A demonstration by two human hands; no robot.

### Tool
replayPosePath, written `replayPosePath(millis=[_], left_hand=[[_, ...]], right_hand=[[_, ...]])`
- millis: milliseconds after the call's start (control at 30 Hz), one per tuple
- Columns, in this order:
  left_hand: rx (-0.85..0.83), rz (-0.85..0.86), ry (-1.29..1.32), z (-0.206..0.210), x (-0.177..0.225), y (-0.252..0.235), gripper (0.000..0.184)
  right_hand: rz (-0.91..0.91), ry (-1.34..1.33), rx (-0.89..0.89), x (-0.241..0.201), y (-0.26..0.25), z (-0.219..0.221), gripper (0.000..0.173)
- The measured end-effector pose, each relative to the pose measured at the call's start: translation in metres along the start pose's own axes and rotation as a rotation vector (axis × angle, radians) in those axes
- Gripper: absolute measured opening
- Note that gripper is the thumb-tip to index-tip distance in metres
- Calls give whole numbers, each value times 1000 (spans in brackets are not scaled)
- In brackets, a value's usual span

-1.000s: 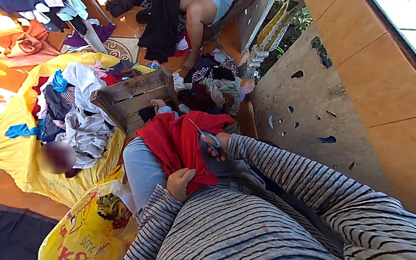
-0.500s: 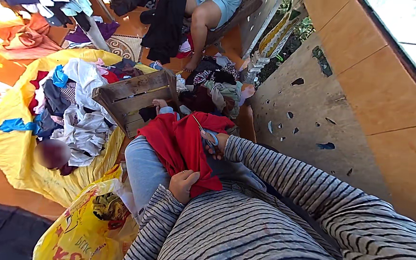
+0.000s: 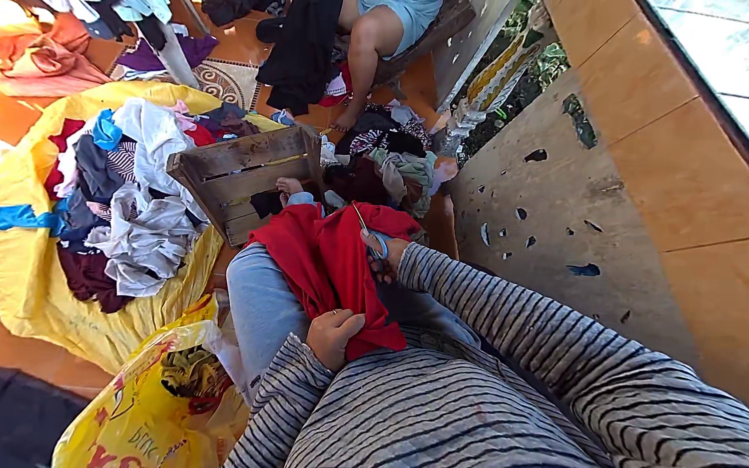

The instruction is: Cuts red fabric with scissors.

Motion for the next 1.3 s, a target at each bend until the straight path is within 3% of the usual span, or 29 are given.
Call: replayPosePath(millis=[267, 300, 400, 433, 500, 533, 600, 633, 700, 833, 1000, 1133, 1233, 1300], left_hand=[[-11, -25, 10, 1, 1, 0, 16], [-31, -107, 4, 0, 4, 0, 18], [-293, -633, -56, -11, 13, -14, 73], [-438, -795, -101, -16, 12, -23, 77], [-681, -931, -150, -25, 9, -43, 56], [-699, -899, -169, -26, 6, -47, 48], [-546, -755, -135, -21, -6, -46, 43], [-489, -695, -101, -19, -13, -46, 43], [-535, -693, -52, -22, -21, -56, 51], [-486, -626, -25, -27, -20, -60, 54], [-446, -289, 41, -43, 27, -47, 45], [-700, -406, 241, -24, 37, -33, 43], [-666, -398, 271, -17, 31, -32, 43], [-640, -367, 279, -16, 29, -31, 40]], right_hand=[[-40, -67, 30, 6, -1, 6, 47], [-28, -96, -7, 8, 3, 6, 48], [-3, 54, -195, 19, 23, -10, 56], [-34, 148, -223, 25, 29, -20, 54], [-195, 314, -100, 32, 33, -38, 38], [-312, 404, 39, 33, 30, -47, 32], [-504, 549, 282, 26, 18, -62, 37], [-567, 596, 354, 21, 9, -66, 39], [-645, 665, 417, 10, -14, -68, 47], [-662, 700, 400, -3, -41, -60, 44], [-623, 718, 402, 28, -44, -98, 39], [-444, 682, 364, 78, -39, -120, 49], [-547, 542, 254, 95, -24, -129, 58], [-609, 500, 53, 104, -9, -138, 50]])
Point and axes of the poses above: each hand's wrist, its own y-axis away from the middle knuckle, its own z-axis out of the palm, x = y × z, the point moved 1 cm from there along -y, towards the middle knuckle, and after that the axes turned 3 degrees about -y, right-handed, at the moved point
